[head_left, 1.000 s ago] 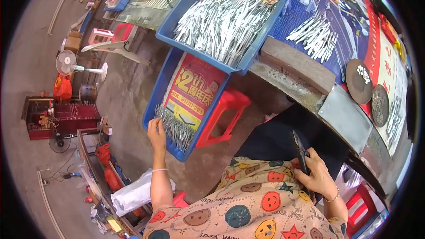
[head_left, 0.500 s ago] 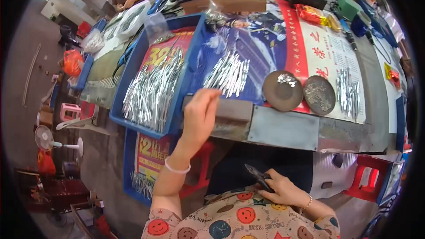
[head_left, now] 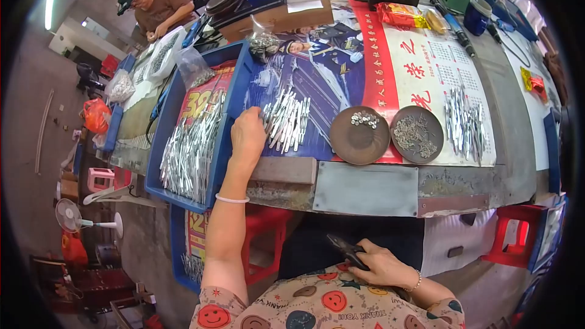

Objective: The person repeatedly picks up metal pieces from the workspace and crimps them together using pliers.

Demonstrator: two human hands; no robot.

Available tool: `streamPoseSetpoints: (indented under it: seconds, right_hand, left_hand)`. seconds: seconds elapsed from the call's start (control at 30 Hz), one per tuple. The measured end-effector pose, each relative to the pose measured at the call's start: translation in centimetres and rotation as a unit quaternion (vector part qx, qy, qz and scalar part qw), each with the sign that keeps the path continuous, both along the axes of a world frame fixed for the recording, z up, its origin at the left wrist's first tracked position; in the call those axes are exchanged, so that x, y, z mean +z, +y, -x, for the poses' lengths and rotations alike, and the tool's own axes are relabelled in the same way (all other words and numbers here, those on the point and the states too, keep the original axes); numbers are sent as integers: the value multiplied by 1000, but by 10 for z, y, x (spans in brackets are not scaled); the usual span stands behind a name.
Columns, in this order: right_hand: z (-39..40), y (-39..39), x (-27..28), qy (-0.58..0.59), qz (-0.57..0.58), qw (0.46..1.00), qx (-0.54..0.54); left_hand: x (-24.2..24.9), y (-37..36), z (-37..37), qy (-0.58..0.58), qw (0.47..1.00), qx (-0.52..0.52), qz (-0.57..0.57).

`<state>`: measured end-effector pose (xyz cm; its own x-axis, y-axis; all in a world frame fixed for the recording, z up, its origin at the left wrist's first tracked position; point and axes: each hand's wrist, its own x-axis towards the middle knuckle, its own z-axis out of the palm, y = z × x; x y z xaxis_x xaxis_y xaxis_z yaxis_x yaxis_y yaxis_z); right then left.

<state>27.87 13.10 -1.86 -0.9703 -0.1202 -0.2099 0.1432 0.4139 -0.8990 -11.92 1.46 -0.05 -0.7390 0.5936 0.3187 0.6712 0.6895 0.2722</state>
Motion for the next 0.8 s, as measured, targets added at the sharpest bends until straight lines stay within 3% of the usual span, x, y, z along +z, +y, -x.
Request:
streamPoseSetpoints:
  seconds: [0.13,0.23,0.37,0.47,0.57,0.8]
  right_hand:
    - [8,-2,7,23,-10,1000,2]
    - [8,-4,6,84,-40,996,-12]
    - [9,-11,18,76,-33,995,-53]
    - [14,-11,33,37,-8,996,-86]
    - [29,-5,50,95,-40,987,-124]
    - [87,17,93,215,-231,939,-138]
  left_hand:
    - [5,-4,-2,53,997,-23,-50]
    - [33,-4,-37,-153,948,-42,-276]
    - [51,-15,-83,-344,847,-112,-389]
    - [41,-19,-113,-385,818,-157,-397]
    - [25,-18,-131,-405,790,-210,-409]
    - [6,-9,-132,-361,738,-297,-487]
